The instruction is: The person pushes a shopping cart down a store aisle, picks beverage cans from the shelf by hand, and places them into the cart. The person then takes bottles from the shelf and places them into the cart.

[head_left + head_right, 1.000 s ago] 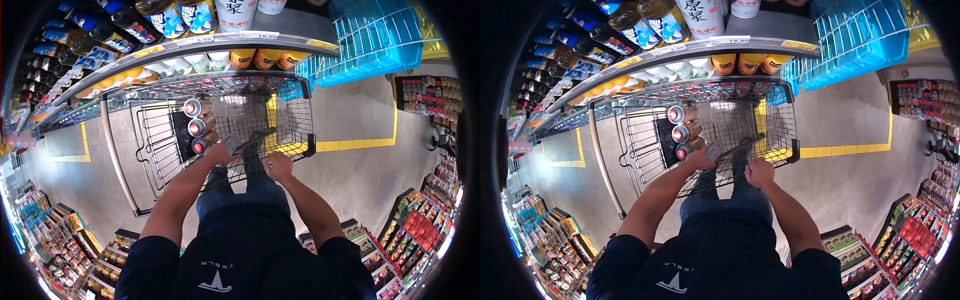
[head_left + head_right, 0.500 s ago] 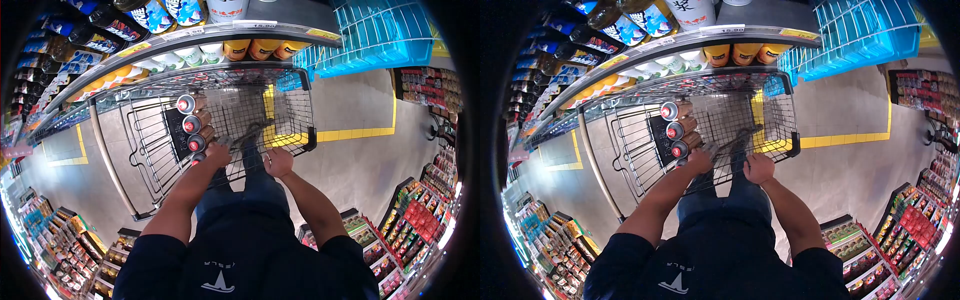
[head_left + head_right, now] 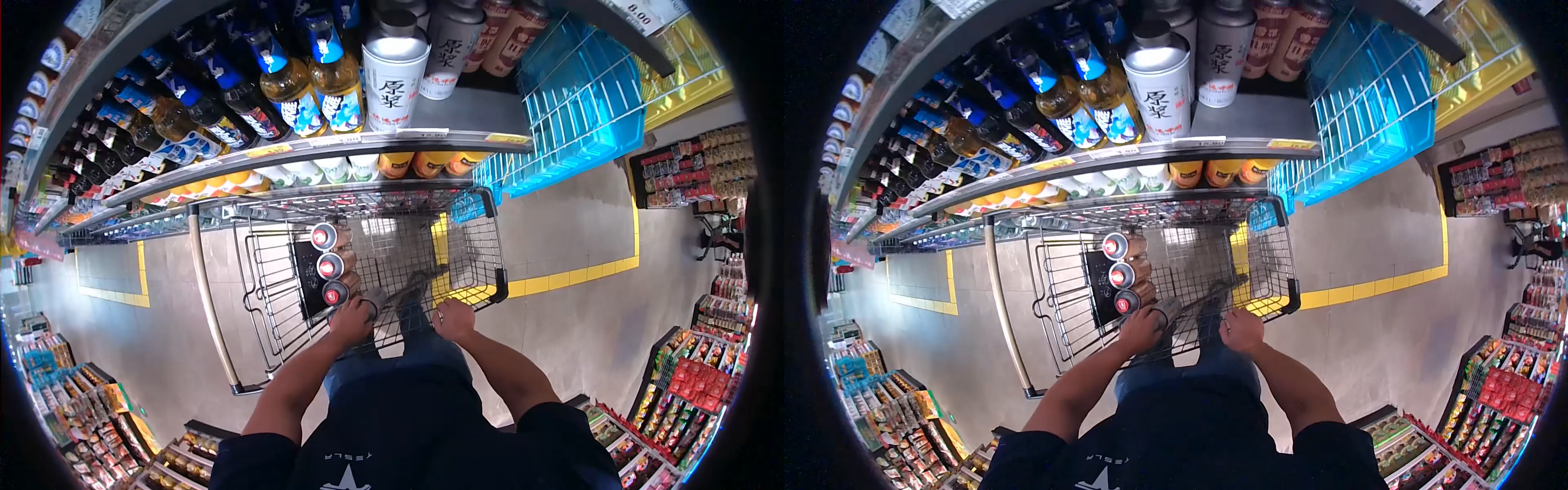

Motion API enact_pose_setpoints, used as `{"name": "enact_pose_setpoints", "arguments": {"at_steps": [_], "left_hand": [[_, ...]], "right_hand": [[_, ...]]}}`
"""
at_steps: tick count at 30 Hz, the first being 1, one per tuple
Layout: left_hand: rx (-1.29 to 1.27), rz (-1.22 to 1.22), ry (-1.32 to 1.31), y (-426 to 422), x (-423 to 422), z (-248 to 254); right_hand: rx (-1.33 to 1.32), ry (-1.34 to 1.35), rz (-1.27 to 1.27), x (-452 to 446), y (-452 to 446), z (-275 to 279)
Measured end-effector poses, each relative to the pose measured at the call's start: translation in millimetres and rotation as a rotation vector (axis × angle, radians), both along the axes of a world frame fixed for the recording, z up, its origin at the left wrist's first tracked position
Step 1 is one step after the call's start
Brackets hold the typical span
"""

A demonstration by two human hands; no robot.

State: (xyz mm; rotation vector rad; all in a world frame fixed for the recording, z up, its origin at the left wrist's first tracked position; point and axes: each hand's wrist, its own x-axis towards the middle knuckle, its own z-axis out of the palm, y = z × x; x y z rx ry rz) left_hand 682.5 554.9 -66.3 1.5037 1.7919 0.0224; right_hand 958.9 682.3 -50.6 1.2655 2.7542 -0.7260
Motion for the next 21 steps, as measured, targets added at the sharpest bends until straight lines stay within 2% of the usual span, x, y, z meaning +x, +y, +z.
{"name": "enact_pose_setpoints", "arguments": {"at_steps": [2,3,4,5,6,7,8,10,11,12,13,14,15,16,18,20,21], "left_hand": [[-0.053,0.077,-0.006,-2.3,0.0,11.6],[-0.052,0.089,-0.006,-3.2,-0.1,9.2],[-0.051,0.091,-0.012,-5.2,0.4,7.8],[-0.052,0.089,-0.018,-8.4,0.9,7.2],[-0.052,0.086,-0.024,-7.0,0.6,8.1],[-0.112,0.085,-0.058,-2.5,-0.4,21.2],[-0.123,0.100,-0.083,-0.6,-0.4,26.0],[-0.148,0.125,-0.131,-4.6,-0.6,30.6],[-0.101,0.115,-0.129,-9.7,-1.4,27.0],[-0.094,0.119,-0.127,-12.0,-1.9,26.2],[-0.089,0.124,-0.127,-15.0,-2.1,26.0],[-0.087,0.129,-0.127,-18.3,-2.4,25.0],[-0.040,0.138,-0.115,-23.4,-2.4,22.0],[0.003,0.147,-0.104,-30.2,-2.1,18.1],[0.029,0.188,-0.123,-39.4,-1.1,20.5],[-0.001,0.257,-0.177,-38.9,-1.6,32.5],[0.078,0.248,-0.123,-39.2,1.2,32.0]], "right_hand": [[-0.135,-0.110,0.031,-6.1,7.5,5.7],[-0.364,-0.232,-0.039,-14.4,20.9,1.8],[-0.404,-0.338,-0.011,-26.7,42.8,-0.4],[-0.288,-0.140,-0.028,-44.3,63.5,6.4],[-0.240,-0.004,-0.083,-74.8,91.4,49.0],[-0.064,0.083,-0.133,-113.1,111.6,122.3],[0.122,0.437,-0.149,-135.7,139.2,137.4],[0.381,0.591,-0.145,-176.7,189.3,202.0],[0.573,0.744,-0.064,-191.3,208.3,241.2],[0.327,0.697,-0.196,-205.6,207.2,294.2],[0.622,0.703,-0.095,-214.3,224.0,309.0],[0.681,0.644,-0.101,-224.9,233.0,327.4],[0.694,0.530,-0.122,-234.6,241.4,338.3],[0.614,0.315,-0.136,-244.1,249.7,351.2],[0.411,0.114,-0.057,-256.7,264.4,364.3],[0.380,0.004,-0.069,-264.0,269.1,372.4],[0.349,-0.030,-0.094,-268.9,273.6,371.1]]}}
